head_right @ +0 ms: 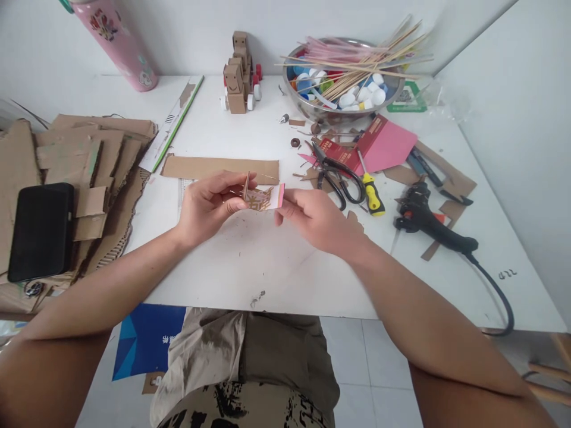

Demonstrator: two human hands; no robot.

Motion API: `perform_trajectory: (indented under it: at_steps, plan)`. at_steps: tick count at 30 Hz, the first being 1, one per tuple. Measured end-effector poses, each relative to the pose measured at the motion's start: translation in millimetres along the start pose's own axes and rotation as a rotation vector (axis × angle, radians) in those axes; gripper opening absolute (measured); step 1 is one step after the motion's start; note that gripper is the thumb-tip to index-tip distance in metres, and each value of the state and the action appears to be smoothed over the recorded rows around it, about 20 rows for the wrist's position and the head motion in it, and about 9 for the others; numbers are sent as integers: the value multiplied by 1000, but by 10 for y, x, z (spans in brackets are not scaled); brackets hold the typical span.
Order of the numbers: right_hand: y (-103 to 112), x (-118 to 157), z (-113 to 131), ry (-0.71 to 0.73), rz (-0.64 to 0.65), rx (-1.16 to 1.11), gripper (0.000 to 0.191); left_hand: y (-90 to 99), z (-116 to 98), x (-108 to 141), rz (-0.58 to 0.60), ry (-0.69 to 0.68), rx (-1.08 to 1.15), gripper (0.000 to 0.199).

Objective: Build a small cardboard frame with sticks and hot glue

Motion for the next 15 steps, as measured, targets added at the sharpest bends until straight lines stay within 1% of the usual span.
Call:
perform_trajectory:
  at_steps: [2,3,4,6,9,11,13,15]
  plan:
    - [-6,-16,-41,-44,134,-184,56,3,-3,-5,32,16,-21,59]
    - [-2,-14,-50,-61,160,-220,53,1,-3,-6,43,24,-23,61]
    - [5,-5,-48,-75,153,-216,47,-2,-3,-7,48,31,-19,61]
    - [24,25,-5,-77,85,-112,35,-8,-4,-8,44,40,-2,60]
    - [31,76,108,-2,-56,179,26,-17,-6,-9,33,53,30,58]
    - [15,98,167,115,-179,397,28,-27,-13,-6,30,68,48,56]
    - [-12,110,184,230,-302,591,34,-40,-25,-2,28,85,58,56]
    - [-43,109,167,284,-377,747,39,-54,-43,3,24,100,64,58]
Point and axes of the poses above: each hand's wrist, its own x-axis away from the middle knuckle, its own y-axis out of the back of the hand, z = x × y, the point moved 2 cm from there along -x, towards the middle knuckle, and after that the axes turned 12 degrees about z, right-handed, at the moved point
